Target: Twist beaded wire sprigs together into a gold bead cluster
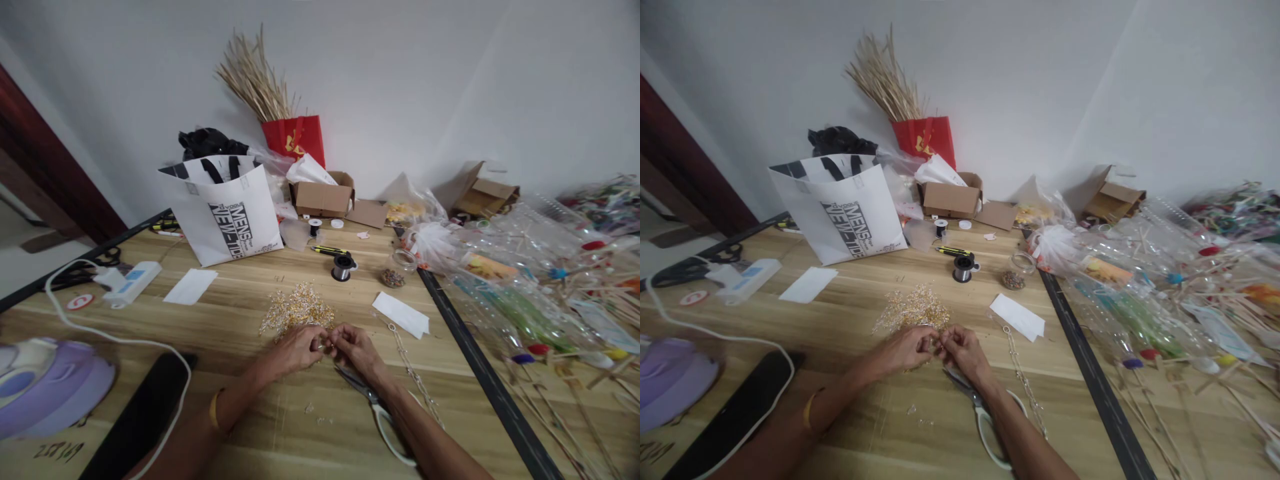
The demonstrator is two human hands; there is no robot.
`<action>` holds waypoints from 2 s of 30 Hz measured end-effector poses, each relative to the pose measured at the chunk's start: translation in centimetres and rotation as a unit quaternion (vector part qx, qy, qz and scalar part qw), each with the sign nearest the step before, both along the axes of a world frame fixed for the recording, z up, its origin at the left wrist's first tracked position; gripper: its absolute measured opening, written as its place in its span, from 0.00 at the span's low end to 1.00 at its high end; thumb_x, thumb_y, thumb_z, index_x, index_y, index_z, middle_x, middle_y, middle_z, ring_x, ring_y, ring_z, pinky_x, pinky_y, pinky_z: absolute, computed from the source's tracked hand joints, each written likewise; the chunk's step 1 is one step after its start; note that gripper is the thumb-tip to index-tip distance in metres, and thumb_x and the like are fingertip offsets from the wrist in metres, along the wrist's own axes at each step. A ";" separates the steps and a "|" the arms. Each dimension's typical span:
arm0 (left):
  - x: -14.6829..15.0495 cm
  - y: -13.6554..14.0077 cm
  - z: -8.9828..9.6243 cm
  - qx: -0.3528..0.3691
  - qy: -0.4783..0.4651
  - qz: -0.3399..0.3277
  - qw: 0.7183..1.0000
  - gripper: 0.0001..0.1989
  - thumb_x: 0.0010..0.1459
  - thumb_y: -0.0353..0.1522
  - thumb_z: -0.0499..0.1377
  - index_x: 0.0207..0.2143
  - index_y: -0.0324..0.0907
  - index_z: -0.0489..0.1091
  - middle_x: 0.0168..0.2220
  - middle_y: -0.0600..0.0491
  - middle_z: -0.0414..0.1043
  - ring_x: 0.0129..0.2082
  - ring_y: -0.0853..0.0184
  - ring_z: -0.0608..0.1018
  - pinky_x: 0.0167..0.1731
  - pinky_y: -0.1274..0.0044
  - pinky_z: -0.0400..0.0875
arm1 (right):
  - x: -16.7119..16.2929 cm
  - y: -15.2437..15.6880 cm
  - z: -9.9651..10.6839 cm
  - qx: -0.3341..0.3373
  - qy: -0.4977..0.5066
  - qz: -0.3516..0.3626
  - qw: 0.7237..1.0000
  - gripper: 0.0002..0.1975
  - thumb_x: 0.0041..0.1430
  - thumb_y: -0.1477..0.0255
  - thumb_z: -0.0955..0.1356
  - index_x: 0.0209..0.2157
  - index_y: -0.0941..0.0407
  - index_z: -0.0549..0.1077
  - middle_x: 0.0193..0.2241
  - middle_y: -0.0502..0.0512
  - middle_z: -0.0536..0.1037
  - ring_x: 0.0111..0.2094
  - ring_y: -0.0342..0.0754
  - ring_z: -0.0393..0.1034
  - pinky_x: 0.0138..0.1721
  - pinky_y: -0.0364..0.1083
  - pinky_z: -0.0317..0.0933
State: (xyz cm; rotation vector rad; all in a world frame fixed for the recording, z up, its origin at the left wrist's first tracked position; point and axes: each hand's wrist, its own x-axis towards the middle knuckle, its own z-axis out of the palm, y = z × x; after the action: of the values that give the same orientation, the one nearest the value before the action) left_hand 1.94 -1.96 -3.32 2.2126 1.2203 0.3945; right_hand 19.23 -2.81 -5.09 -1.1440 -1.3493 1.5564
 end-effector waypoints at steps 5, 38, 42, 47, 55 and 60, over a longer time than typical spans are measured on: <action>0.3 -0.1 -0.5 0.011 0.002 0.013 1.000 0.04 0.48 0.29 0.57 0.29 0.40 0.70 0.25 0.56 0.69 0.24 0.72 0.68 0.25 0.82 0.58 | 0.0 0.0 0.1 0.001 0.020 0.000 1.000 0.20 0.44 0.55 0.70 0.24 0.58 0.67 0.18 0.49 0.72 0.16 0.38 0.63 0.16 0.37 0.56; 0.4 0.5 -1.9 -0.164 -0.223 0.042 0.960 0.23 0.43 0.23 0.58 0.45 0.36 0.66 0.25 0.56 0.67 0.26 0.72 0.71 0.28 0.81 0.66 | 0.0 0.2 0.0 -0.006 0.061 -0.002 0.998 0.18 0.45 0.57 0.70 0.25 0.58 0.66 0.21 0.51 0.75 0.18 0.39 0.67 0.17 0.37 0.56; 0.3 0.5 -1.9 -0.125 -0.184 0.035 0.974 0.13 0.46 0.26 0.57 0.37 0.36 0.71 0.24 0.55 0.68 0.25 0.73 0.69 0.26 0.82 0.64 | 0.1 0.2 0.0 -0.010 0.057 -0.011 0.998 0.18 0.45 0.57 0.70 0.25 0.58 0.67 0.22 0.52 0.76 0.18 0.39 0.67 0.16 0.36 0.56; 0.0 0.5 -1.3 -0.079 -0.135 0.033 0.987 0.10 0.48 0.29 0.55 0.32 0.36 0.73 0.23 0.54 0.70 0.23 0.73 0.69 0.23 0.83 0.61 | 0.1 0.2 -0.3 -0.001 0.064 -0.020 0.998 0.18 0.46 0.58 0.69 0.25 0.58 0.66 0.22 0.51 0.75 0.18 0.39 0.67 0.16 0.36 0.56; -0.4 0.5 0.0 0.037 -0.071 0.027 0.996 0.05 0.46 0.26 0.56 0.24 0.37 0.73 0.22 0.55 0.69 0.22 0.73 0.67 0.23 0.83 0.59 | -0.1 0.1 0.0 0.001 0.042 -0.016 0.999 0.18 0.46 0.57 0.69 0.24 0.58 0.66 0.20 0.49 0.73 0.16 0.38 0.64 0.15 0.36 0.56; -0.2 0.3 0.6 -0.007 -0.126 0.047 0.991 0.07 0.51 0.27 0.55 0.26 0.37 0.72 0.22 0.55 0.71 0.21 0.73 0.69 0.22 0.83 0.60 | -0.2 0.0 0.2 -0.003 0.027 -0.004 1.000 0.19 0.46 0.56 0.69 0.25 0.59 0.66 0.20 0.50 0.73 0.17 0.39 0.65 0.15 0.37 0.57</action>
State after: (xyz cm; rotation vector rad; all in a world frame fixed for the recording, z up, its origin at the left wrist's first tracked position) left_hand 1.71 -1.63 -2.69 2.0250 1.1863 0.6796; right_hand 19.00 -2.82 -4.85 -1.1021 -1.3039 1.5745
